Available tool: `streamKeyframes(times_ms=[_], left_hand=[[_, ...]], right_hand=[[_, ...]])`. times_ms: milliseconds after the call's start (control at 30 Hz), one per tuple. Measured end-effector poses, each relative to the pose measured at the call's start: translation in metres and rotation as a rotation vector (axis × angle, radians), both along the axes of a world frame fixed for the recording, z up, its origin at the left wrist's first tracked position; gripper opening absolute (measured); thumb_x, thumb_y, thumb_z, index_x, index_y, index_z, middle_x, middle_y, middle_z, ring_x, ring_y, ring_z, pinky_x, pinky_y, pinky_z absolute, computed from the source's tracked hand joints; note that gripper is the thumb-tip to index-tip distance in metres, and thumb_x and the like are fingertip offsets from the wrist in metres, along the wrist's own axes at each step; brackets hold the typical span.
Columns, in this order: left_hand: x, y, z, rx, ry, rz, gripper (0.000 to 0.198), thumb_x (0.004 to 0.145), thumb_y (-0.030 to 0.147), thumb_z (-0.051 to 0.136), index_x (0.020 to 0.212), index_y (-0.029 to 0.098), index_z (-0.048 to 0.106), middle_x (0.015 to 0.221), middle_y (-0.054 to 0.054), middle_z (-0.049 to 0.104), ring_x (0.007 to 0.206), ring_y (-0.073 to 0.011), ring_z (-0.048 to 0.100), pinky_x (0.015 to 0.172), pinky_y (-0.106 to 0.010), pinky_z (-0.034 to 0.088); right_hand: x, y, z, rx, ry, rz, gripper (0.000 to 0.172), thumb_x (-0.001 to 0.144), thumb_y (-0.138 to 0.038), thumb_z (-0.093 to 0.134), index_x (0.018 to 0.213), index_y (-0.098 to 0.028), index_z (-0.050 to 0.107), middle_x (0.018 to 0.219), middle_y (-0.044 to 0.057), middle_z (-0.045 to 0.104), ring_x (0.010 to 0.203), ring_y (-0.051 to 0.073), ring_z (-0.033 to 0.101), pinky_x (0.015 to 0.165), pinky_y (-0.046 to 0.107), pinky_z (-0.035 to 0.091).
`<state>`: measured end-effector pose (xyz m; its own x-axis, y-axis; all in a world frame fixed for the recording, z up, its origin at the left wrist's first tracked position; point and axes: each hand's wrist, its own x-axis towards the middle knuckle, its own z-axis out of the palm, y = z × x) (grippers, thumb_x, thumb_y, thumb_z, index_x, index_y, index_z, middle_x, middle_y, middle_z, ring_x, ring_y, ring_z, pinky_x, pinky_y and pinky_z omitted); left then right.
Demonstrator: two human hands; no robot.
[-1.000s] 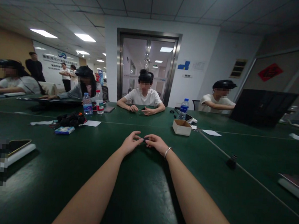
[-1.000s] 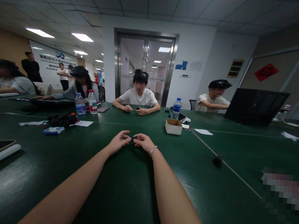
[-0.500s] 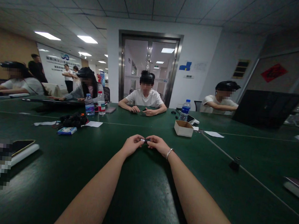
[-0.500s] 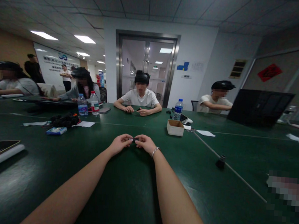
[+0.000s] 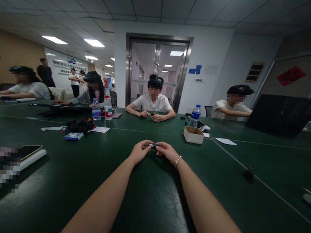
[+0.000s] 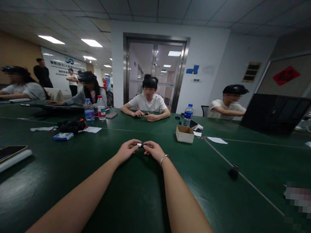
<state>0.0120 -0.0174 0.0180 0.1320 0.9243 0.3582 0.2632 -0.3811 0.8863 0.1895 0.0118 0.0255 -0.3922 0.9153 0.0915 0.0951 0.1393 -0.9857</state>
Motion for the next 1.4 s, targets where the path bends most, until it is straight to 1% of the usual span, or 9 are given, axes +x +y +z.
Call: streamKeyframes(times_ms=[133,333,533,733,900,967,1100,1300,1400], left_hand=[[0.000,0.002,-0.002,-0.047,0.010,0.032,0.031,0.079,0.039,0.049,0.095,0.016,0.062,0.077,-0.004,0.062,0.072,-0.0143,0.058,0.060,-0.023,0.046],[0.006,-0.001,0.000,0.030,-0.010,0.052,0.037,0.081,0.028,0.047,0.118,0.028,0.050,0.105,-0.004,0.059,0.077,-0.0115,0.059,0.065,-0.023,0.047],[0.009,0.001,0.002,0.131,0.069,0.107,0.023,0.082,0.030,0.046,0.099,0.023,0.060,0.095,-0.003,0.063,0.077,-0.0133,0.058,0.071,-0.025,0.045],[0.002,0.002,-0.002,0.009,0.160,0.212,0.034,0.080,0.049,0.045,0.082,0.020,0.062,0.076,-0.002,0.063,0.068,-0.0147,0.057,0.062,-0.024,0.042],[0.006,0.006,-0.002,-0.072,-0.070,0.158,0.038,0.079,0.039,0.051,0.114,0.023,0.050,0.097,-0.005,0.064,0.077,-0.0139,0.059,0.059,-0.022,0.043],[0.008,0.009,0.000,-0.096,-0.179,0.100,0.042,0.079,0.033,0.052,0.119,0.023,0.047,0.105,-0.007,0.062,0.084,-0.0147,0.059,0.058,-0.020,0.044],[0.008,0.011,0.000,-0.133,-0.207,0.031,0.030,0.077,0.031,0.055,0.104,0.018,0.060,0.097,-0.009,0.063,0.085,-0.0158,0.059,0.057,-0.018,0.045],[0.008,0.011,-0.005,-0.164,-0.157,0.181,0.025,0.076,0.038,0.056,0.089,0.017,0.061,0.076,-0.004,0.061,0.067,-0.0123,0.057,0.051,-0.019,0.048],[0.008,0.012,-0.006,-0.158,-0.159,0.186,0.022,0.077,0.037,0.053,0.087,0.018,0.061,0.074,-0.002,0.059,0.064,-0.0108,0.056,0.052,-0.019,0.050]], right_hand=[[-0.001,-0.001,0.000,0.013,-0.018,0.004,0.029,0.069,-0.028,0.067,0.093,-0.015,0.060,0.071,0.001,0.063,0.056,0.008,0.057,0.053,0.020,0.043],[-0.002,0.000,0.000,0.000,0.007,-0.002,0.027,0.072,-0.029,0.065,0.094,-0.015,0.058,0.074,0.002,0.065,0.054,0.008,0.057,0.051,0.020,0.042],[-0.004,0.001,0.000,-0.014,-0.008,0.022,0.027,0.070,-0.030,0.065,0.091,-0.015,0.056,0.076,0.002,0.065,0.053,0.007,0.056,0.050,0.019,0.039],[-0.010,0.002,-0.006,0.069,-0.046,-0.028,0.034,0.055,-0.023,0.075,0.080,-0.016,0.053,0.061,-0.004,0.059,0.052,0.008,0.055,0.052,0.021,0.040],[-0.014,0.001,-0.007,0.073,-0.035,-0.068,0.032,0.056,-0.027,0.074,0.079,-0.016,0.053,0.062,-0.004,0.059,0.049,0.008,0.053,0.050,0.022,0.040],[-0.015,0.000,-0.005,0.058,-0.032,-0.071,0.032,0.057,-0.028,0.073,0.078,-0.016,0.052,0.062,-0.004,0.059,0.048,0.007,0.053,0.049,0.021,0.040],[-0.016,0.000,-0.005,0.057,-0.029,-0.045,0.030,0.057,-0.029,0.072,0.075,-0.017,0.051,0.061,-0.004,0.058,0.050,0.008,0.053,0.051,0.022,0.041],[-0.022,0.003,-0.014,0.232,-0.164,-0.113,0.028,0.056,-0.026,0.071,0.074,-0.017,0.052,0.060,-0.005,0.056,0.054,0.009,0.052,0.054,0.022,0.040],[-0.025,0.002,-0.017,0.302,-0.200,-0.139,0.030,0.054,-0.026,0.071,0.076,-0.017,0.052,0.065,-0.004,0.058,0.059,0.010,0.053,0.057,0.023,0.041]])
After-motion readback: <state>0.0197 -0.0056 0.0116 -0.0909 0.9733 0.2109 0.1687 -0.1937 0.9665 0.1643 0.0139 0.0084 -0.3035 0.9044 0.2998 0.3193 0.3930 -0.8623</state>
